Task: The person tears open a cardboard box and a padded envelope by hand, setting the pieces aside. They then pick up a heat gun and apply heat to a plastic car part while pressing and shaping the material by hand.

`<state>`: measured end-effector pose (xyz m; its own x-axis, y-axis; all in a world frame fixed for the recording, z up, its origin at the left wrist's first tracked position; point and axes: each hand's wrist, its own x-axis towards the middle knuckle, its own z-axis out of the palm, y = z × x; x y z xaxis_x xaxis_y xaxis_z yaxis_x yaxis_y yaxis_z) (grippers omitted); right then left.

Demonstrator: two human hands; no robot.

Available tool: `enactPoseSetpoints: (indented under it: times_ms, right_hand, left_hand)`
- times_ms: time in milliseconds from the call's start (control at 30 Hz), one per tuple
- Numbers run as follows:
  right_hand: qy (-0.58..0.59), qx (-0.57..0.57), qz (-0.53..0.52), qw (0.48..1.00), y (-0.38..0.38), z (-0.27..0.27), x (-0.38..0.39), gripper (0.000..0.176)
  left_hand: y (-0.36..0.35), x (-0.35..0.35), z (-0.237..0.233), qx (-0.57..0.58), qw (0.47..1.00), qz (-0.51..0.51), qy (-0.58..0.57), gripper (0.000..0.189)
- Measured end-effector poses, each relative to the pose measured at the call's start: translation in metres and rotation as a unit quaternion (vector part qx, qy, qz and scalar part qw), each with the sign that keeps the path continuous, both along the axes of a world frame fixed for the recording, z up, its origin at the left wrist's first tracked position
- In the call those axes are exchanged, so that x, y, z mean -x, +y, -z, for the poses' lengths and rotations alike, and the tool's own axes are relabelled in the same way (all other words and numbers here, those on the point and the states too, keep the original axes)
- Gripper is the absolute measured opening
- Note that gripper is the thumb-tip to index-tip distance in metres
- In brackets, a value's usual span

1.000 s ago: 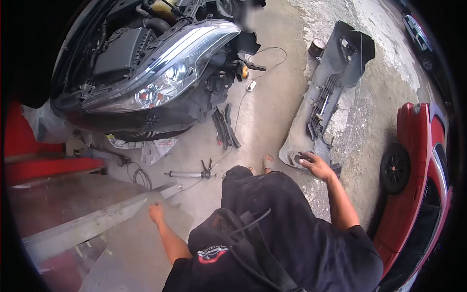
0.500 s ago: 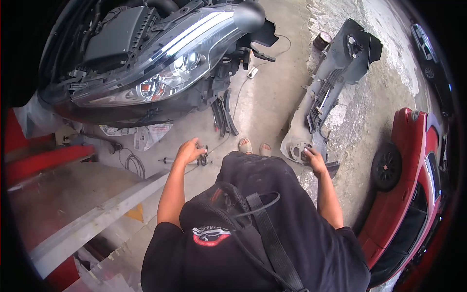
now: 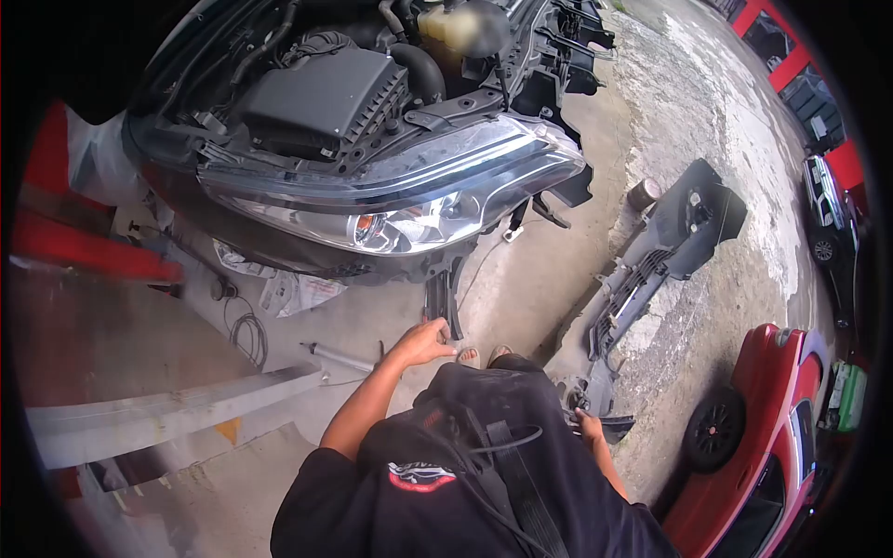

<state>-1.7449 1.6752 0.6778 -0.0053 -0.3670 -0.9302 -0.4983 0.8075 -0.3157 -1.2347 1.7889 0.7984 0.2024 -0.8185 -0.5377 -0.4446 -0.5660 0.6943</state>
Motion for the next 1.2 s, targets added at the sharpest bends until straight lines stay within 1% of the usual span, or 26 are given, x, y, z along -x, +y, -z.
enactPoseSetpoints:
  times_ms: [33,100,133,167,200,267,300,333,367,400,433,467,533,600,667,733,767,833,900,933,967,1000,1067,1100,1167,1200]
  right_hand:
    - [-0.015,0.010,-0.006,1.000,-0.014,0.001,-0.013,0.042]
    - [-0.031,0.026,-0.026,0.999,-0.040,0.008,-0.027,0.043]
    - [-0.068,0.017,-0.050,0.996,-0.059,0.021,-0.031,0.042]
    - [-0.104,0.008,-0.072,0.992,-0.074,0.033,-0.032,0.040]
    - [-0.052,0.033,-0.090,0.994,-0.083,-0.001,-0.059,0.042]
    - [-0.049,0.053,-0.125,0.990,-0.108,0.014,-0.071,0.048]
    - [-0.064,0.044,-0.138,0.987,-0.124,0.032,-0.072,0.049]
    - [-0.045,0.029,-0.168,0.984,-0.136,0.019,-0.085,0.050]
    - [-0.055,0.018,-0.176,0.983,-0.150,0.012,-0.093,0.050]
    - [-0.049,0.021,-0.208,0.977,-0.164,0.021,-0.097,0.050]
    - [-0.038,0.037,-0.238,0.970,-0.179,0.010,-0.108,0.049]
    - [-0.026,0.062,-0.276,0.959,-0.197,0.016,-0.112,0.048]
    - [-0.019,0.058,-0.288,0.956,-0.238,0.007,-0.128,0.049]
    - [-0.030,0.081,-0.273,0.958,-0.276,-0.003,-0.146,0.049]
    - [-0.040,0.112,-0.267,0.956,-0.308,0.010,-0.148,0.049]
    - [-0.050,0.130,-0.242,0.960,-0.328,0.017,-0.152,0.048]
    - [-0.049,0.135,-0.223,0.964,-0.332,0.016,-0.154,0.048]
    - [-0.061,0.135,-0.198,0.969,-0.328,0.009,-0.155,0.048]
    - [-0.071,0.133,-0.156,0.976,-0.305,0.011,-0.149,0.048]
    - [-0.068,0.133,-0.148,0.978,-0.288,-0.002,-0.146,0.048]
    - [-0.070,0.116,-0.131,0.982,-0.271,0.002,-0.140,0.048]
    - [-0.068,0.112,-0.116,0.984,-0.251,0.008,-0.130,0.049]
    - [-0.057,0.101,-0.082,0.990,-0.203,0.006,-0.115,0.050]
    - [-0.048,0.095,-0.062,0.992,-0.178,0.000,-0.108,0.049]
    - [-0.039,0.089,-0.019,0.995,-0.119,0.021,-0.087,0.050]
    - [-0.039,0.088,0.006,0.995,-0.086,0.027,-0.077,0.050]
  left_hand:
    - [0.000,-0.003,-0.003,0.001,1.000,-0.011,-0.003,0.045]
    - [0.002,-0.006,-0.006,0.006,0.999,0.003,-0.046,0.043]
    - [0.003,-0.007,-0.006,0.005,0.999,-0.006,-0.047,0.043]
    - [0.006,-0.008,-0.005,-0.022,0.998,-0.035,-0.039,0.043]
    - [0.009,-0.009,-0.005,-0.049,0.996,-0.063,-0.031,0.042]
    - [0.014,-0.010,-0.012,-0.049,0.994,-0.091,-0.037,0.040]
    - [0.016,-0.007,-0.015,-0.049,0.993,-0.104,-0.040,0.037]
    - [0.019,-0.004,-0.015,-0.058,0.989,-0.129,-0.037,0.036]
    - [0.017,-0.003,-0.010,-0.066,0.987,-0.143,-0.031,0.035]
    - [0.020,-0.004,0.006,-0.059,0.984,-0.166,-0.036,0.034]
    - [0.025,0.000,0.022,-0.053,0.978,-0.195,-0.046,0.033]
    - [0.021,0.009,0.027,-0.058,0.982,-0.176,-0.040,0.033]
    - [0.022,0.018,0.024,-0.068,0.957,-0.283,-0.009,0.031]
    - [0.018,0.027,0.024,-0.083,0.961,-0.261,-0.029,0.026]
    - [0.016,0.034,0.024,-0.097,0.968,-0.231,-0.035,0.025]
    - [0.010,0.034,0.008,-0.140,0.959,-0.244,-0.014,0.024]
    - [0.014,0.030,0.011,-0.144,0.961,-0.234,-0.016,0.024]
    - [0.033,0.021,0.028,-0.155,0.961,-0.227,-0.028,0.025]
    - [0.050,0.011,0.039,-0.158,0.958,-0.240,-0.007,0.026]
    - [0.063,0.004,0.052,-0.170,0.957,-0.237,0.006,0.027]
    - [0.076,-0.004,0.063,-0.184,0.954,-0.234,0.019,0.028]
    - [0.084,-0.010,0.067,-0.180,0.960,-0.213,0.017,0.028]
    - [0.099,-0.022,0.071,-0.232,0.954,-0.189,0.021,0.027]
    - [0.103,-0.028,0.072,-0.233,0.957,-0.170,0.018,0.027]
    - [0.113,-0.038,0.067,-0.259,0.954,-0.151,0.004,0.025]
    - [0.112,-0.040,0.059,-0.262,0.952,-0.157,0.022,0.026]
